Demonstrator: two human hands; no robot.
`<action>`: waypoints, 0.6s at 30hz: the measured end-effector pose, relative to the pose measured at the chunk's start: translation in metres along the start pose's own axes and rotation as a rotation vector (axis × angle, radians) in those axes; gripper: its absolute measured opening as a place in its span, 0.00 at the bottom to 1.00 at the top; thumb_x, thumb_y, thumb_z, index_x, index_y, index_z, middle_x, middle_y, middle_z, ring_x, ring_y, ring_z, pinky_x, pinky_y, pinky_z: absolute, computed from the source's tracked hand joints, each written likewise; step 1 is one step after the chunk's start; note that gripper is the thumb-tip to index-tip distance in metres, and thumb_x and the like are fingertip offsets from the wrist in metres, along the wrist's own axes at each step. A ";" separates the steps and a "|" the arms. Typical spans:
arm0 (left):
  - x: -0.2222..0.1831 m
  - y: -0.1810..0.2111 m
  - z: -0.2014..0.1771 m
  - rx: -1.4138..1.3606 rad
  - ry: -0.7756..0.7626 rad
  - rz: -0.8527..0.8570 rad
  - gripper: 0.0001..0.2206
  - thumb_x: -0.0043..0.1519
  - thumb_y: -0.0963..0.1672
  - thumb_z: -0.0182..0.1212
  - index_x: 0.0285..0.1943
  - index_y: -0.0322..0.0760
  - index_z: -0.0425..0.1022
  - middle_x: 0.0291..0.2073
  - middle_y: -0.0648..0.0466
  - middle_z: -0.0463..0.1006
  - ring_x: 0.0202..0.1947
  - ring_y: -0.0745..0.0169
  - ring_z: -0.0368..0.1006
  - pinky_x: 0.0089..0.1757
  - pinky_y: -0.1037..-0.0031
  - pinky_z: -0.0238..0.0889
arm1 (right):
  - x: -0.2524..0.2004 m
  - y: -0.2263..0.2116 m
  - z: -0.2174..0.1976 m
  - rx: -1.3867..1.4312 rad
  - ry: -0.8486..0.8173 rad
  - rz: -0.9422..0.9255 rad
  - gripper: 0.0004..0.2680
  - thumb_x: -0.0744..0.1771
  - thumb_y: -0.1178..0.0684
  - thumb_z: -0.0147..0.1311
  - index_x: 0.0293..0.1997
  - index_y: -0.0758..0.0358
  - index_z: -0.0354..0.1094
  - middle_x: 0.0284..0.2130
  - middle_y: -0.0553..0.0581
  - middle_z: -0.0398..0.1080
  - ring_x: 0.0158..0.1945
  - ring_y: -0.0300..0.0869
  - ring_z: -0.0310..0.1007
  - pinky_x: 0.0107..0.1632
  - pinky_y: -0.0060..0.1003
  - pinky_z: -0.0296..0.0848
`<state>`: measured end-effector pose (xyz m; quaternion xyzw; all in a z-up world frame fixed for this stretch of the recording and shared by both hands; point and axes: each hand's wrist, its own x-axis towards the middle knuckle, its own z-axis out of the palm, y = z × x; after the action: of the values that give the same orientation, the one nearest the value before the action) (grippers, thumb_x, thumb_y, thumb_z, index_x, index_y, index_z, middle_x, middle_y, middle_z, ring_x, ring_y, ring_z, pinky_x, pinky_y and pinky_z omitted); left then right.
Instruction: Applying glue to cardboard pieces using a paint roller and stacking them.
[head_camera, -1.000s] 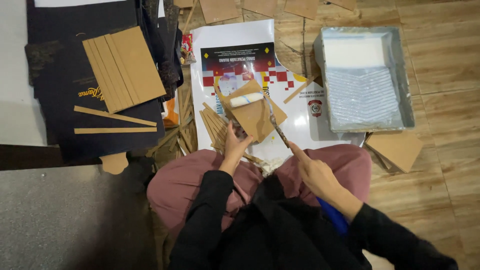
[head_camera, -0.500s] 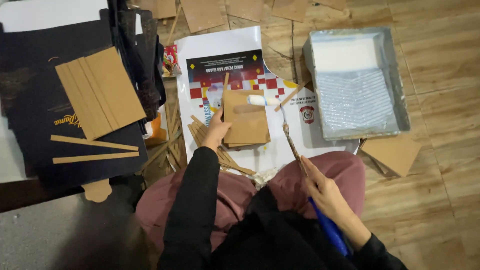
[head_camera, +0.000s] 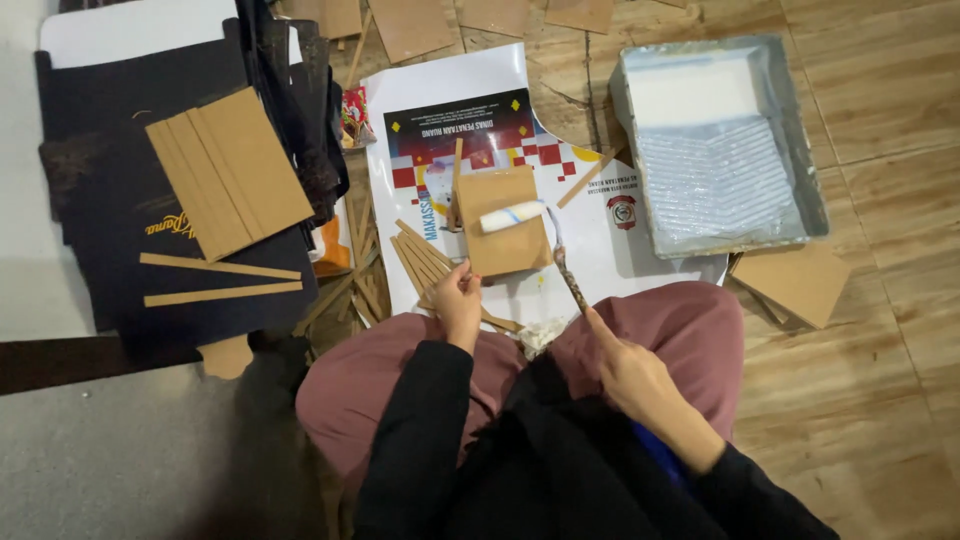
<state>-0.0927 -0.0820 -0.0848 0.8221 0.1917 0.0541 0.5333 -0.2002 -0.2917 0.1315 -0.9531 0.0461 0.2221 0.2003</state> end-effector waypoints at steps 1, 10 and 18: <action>-0.002 0.005 -0.002 -0.142 -0.017 -0.053 0.16 0.49 0.37 0.59 0.47 0.34 0.73 0.30 0.48 0.74 0.29 0.60 0.73 0.29 0.79 0.68 | 0.002 -0.008 0.000 -0.037 -0.028 0.013 0.23 0.61 0.51 0.40 0.64 0.37 0.42 0.33 0.62 0.72 0.39 0.56 0.71 0.44 0.48 0.71; -0.004 0.012 -0.008 -0.373 -0.025 -0.146 0.10 0.46 0.36 0.61 0.37 0.34 0.72 0.25 0.51 0.72 0.24 0.63 0.74 0.25 0.81 0.68 | 0.040 -0.030 -0.009 -0.081 0.015 0.001 0.23 0.61 0.53 0.40 0.63 0.38 0.45 0.28 0.68 0.71 0.36 0.60 0.71 0.42 0.51 0.70; -0.012 0.032 -0.010 -0.416 -0.077 -0.259 0.11 0.43 0.36 0.62 0.34 0.33 0.72 0.23 0.50 0.73 0.19 0.64 0.73 0.20 0.81 0.69 | 0.015 0.011 0.020 0.038 -0.046 0.052 0.16 0.59 0.54 0.41 0.50 0.42 0.47 0.31 0.62 0.71 0.38 0.58 0.71 0.43 0.53 0.68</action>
<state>-0.0983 -0.0887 -0.0504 0.6648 0.2597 -0.0076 0.7004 -0.1972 -0.2939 0.1043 -0.9423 0.0706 0.2482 0.2135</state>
